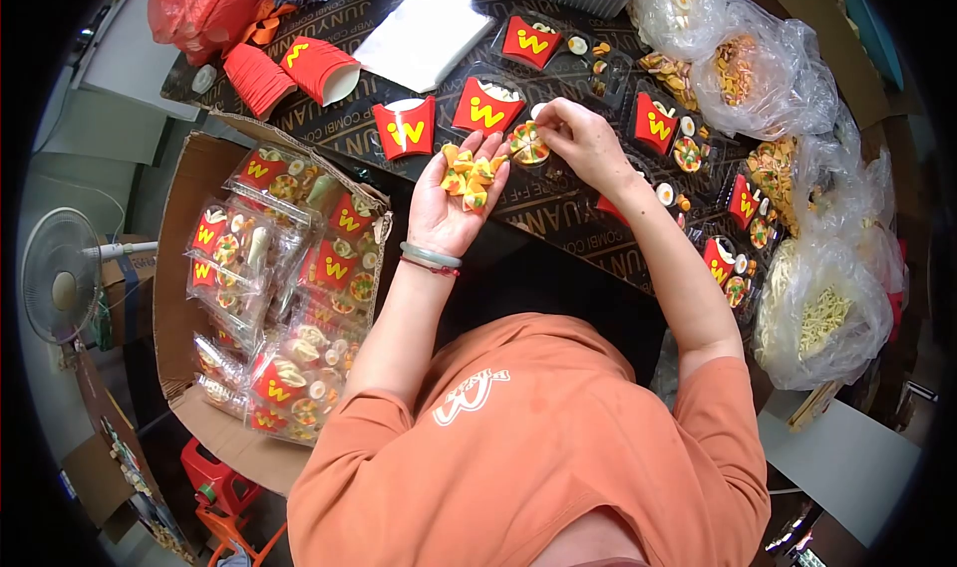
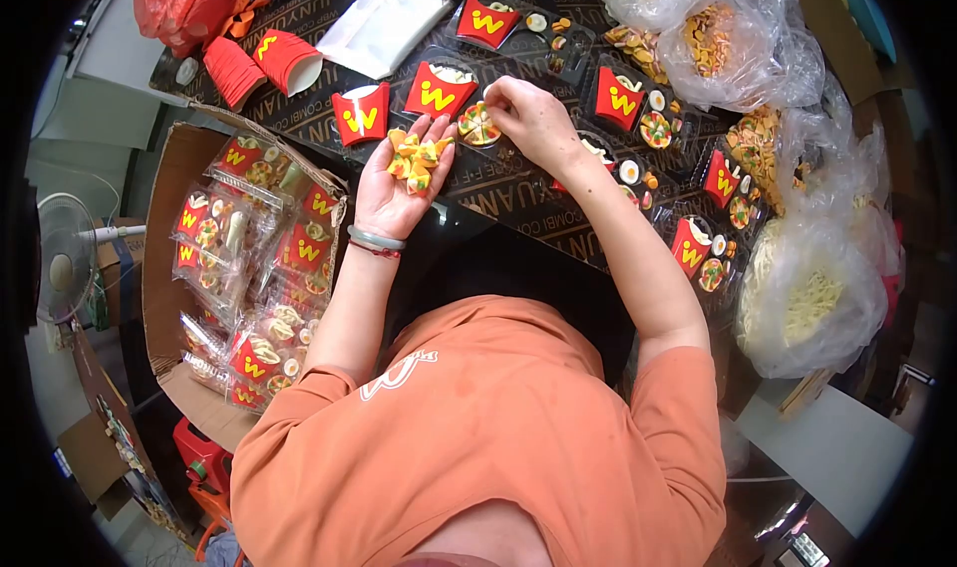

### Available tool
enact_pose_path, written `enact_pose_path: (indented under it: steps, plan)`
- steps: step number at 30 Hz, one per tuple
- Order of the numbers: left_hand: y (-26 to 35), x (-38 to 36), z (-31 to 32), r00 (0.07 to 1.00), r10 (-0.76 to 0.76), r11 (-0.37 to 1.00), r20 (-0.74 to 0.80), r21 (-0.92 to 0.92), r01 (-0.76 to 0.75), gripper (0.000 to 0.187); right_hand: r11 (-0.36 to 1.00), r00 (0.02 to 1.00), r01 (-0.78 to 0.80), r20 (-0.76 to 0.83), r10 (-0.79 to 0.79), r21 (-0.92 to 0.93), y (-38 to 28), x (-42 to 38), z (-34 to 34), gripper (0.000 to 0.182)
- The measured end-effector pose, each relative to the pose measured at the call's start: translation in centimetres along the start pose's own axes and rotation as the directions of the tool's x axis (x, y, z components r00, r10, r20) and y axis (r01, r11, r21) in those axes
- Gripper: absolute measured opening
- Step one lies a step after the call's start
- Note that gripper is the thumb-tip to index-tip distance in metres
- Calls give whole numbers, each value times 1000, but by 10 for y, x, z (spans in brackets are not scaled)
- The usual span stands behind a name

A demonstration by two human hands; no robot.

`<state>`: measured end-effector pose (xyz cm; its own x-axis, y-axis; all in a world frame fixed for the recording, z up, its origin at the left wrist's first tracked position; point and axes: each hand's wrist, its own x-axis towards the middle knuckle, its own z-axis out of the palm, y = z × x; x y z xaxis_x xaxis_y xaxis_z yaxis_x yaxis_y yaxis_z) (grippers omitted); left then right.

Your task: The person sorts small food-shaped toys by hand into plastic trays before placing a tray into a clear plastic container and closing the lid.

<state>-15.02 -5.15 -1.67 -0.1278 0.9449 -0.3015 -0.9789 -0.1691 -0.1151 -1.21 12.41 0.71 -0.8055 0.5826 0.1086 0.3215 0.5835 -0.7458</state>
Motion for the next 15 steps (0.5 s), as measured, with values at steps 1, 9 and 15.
enact_pose_path:
  steps: [1,9,15]
  plan:
    - [2,0,-1,1000,2,1000,-2,0,-2,44,991,996,78,-25,-81,-108,0,-1,1,13]
    - [-3,9,8,999,-12,999,49,-51,15,48,955,976,180,-77,-203,-238,-16,-10,-3,12]
    - [-12,25,10,987,-102,993,127,-52,109,46,927,926,376,49,-375,-4,-25,-12,-16,18]
